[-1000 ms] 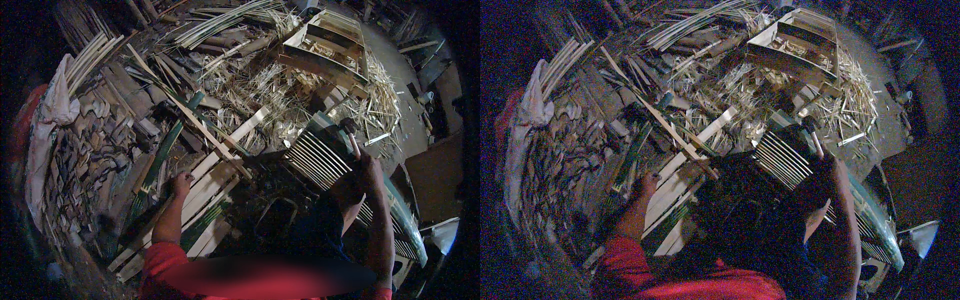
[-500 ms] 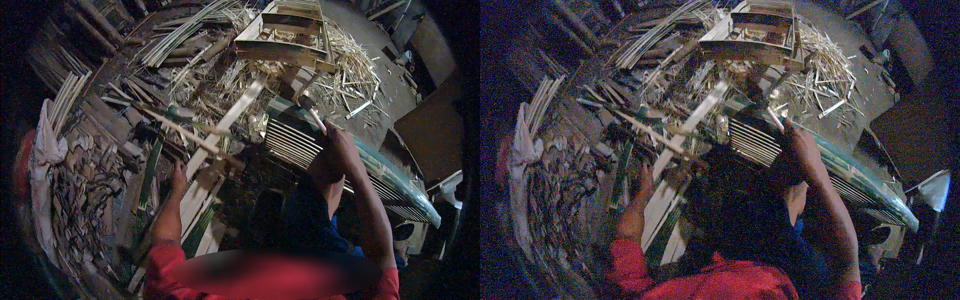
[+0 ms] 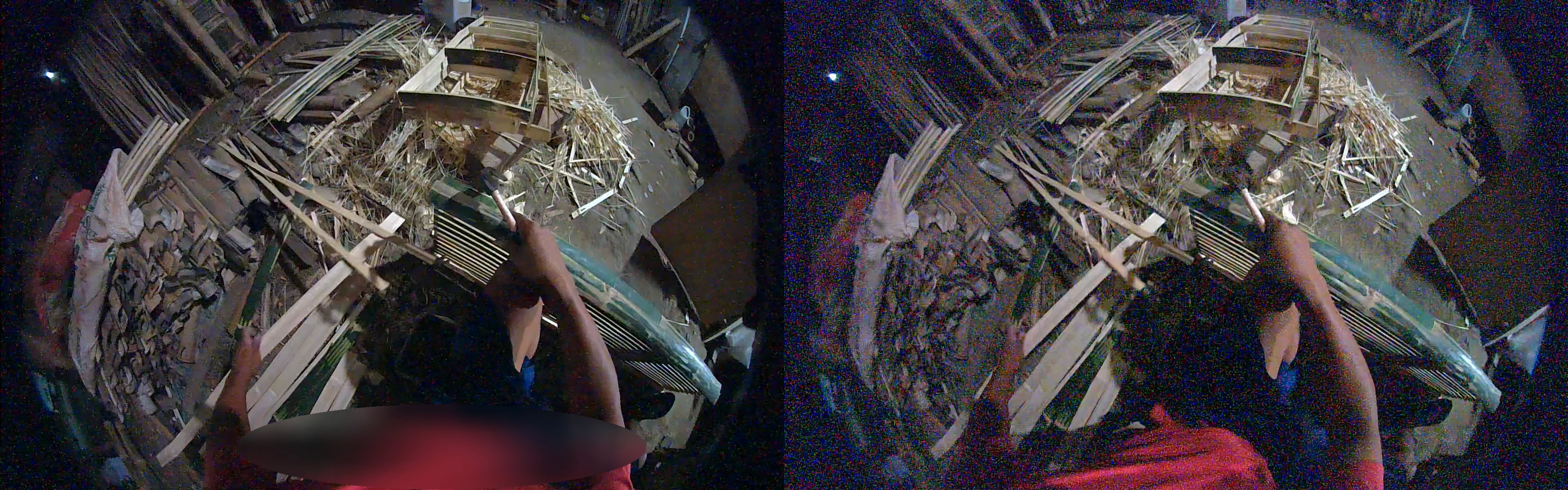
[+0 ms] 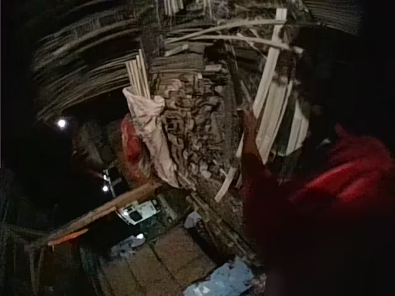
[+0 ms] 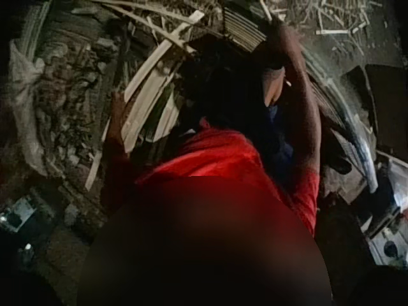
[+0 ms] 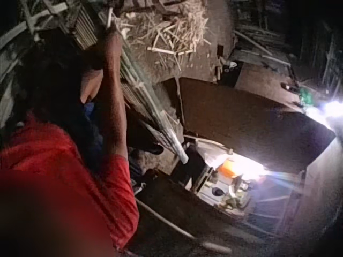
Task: The person assembles a bamboo chair by inserting thin bamboo slats into a frame and securing them with nails using a hammer. The person also uses a hand saw to trim excess slat length.
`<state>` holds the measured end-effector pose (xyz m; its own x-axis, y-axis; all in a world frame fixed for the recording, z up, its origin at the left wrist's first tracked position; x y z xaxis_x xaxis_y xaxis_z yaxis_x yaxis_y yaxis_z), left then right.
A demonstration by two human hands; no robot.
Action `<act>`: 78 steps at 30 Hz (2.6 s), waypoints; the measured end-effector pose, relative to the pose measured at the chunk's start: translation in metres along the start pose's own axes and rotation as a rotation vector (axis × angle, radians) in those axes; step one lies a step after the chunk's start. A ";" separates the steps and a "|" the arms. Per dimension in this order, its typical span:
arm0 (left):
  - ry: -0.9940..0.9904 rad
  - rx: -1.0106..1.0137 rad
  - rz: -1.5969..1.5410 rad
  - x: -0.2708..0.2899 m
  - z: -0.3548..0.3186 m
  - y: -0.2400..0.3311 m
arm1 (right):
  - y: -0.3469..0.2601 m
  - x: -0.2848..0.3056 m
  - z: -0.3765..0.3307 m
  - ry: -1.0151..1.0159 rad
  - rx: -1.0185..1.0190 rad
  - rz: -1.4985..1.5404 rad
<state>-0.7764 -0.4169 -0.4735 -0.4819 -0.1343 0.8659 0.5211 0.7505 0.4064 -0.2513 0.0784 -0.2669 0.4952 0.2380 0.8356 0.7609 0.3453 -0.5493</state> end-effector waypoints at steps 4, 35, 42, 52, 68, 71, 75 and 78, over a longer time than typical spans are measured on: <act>0.188 0.049 0.147 0.071 -0.067 0.013 | 0.000 0.011 -0.006 -0.001 0.027 0.245; 0.226 -1.395 0.252 0.052 -0.142 0.673 | -0.036 0.198 -0.152 0.660 -0.025 -0.013; 0.412 -2.348 -0.186 0.033 -0.220 0.763 | 0.007 0.257 -0.144 0.099 -0.327 0.084; 0.489 -2.704 -0.229 -0.025 -0.263 0.809 | 0.106 0.210 -0.147 -0.145 -0.231 0.371; -0.184 -0.437 -0.655 -0.103 0.219 0.564 | 0.325 0.342 -0.213 0.262 -0.400 -0.058; -0.200 0.047 -1.246 -0.156 0.234 0.518 | 0.353 0.333 -0.201 0.134 -0.562 0.072; -0.017 0.123 -1.379 -0.159 0.193 0.540 | 0.314 0.321 -0.163 -0.027 -0.327 0.418; -0.083 -0.044 -1.444 -0.094 0.143 0.614 | 0.265 0.344 -0.134 -0.101 -0.105 0.393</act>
<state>-0.5118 0.1492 -0.3473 -0.6340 -0.7047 -0.3185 -0.4264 -0.0250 0.9042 0.1770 0.1298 -0.1232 0.7168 0.4225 0.5547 0.5637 0.1171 -0.8176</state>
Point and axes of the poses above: each hand's wrist, its own z-axis towards the middle knuckle, its own x-axis out of the back of the hand, y = z × x, the point moved 9 cm from there along z, towards the middle knuckle, and after that the axes turned 4 degrees about -x, right-handed, at the moved point
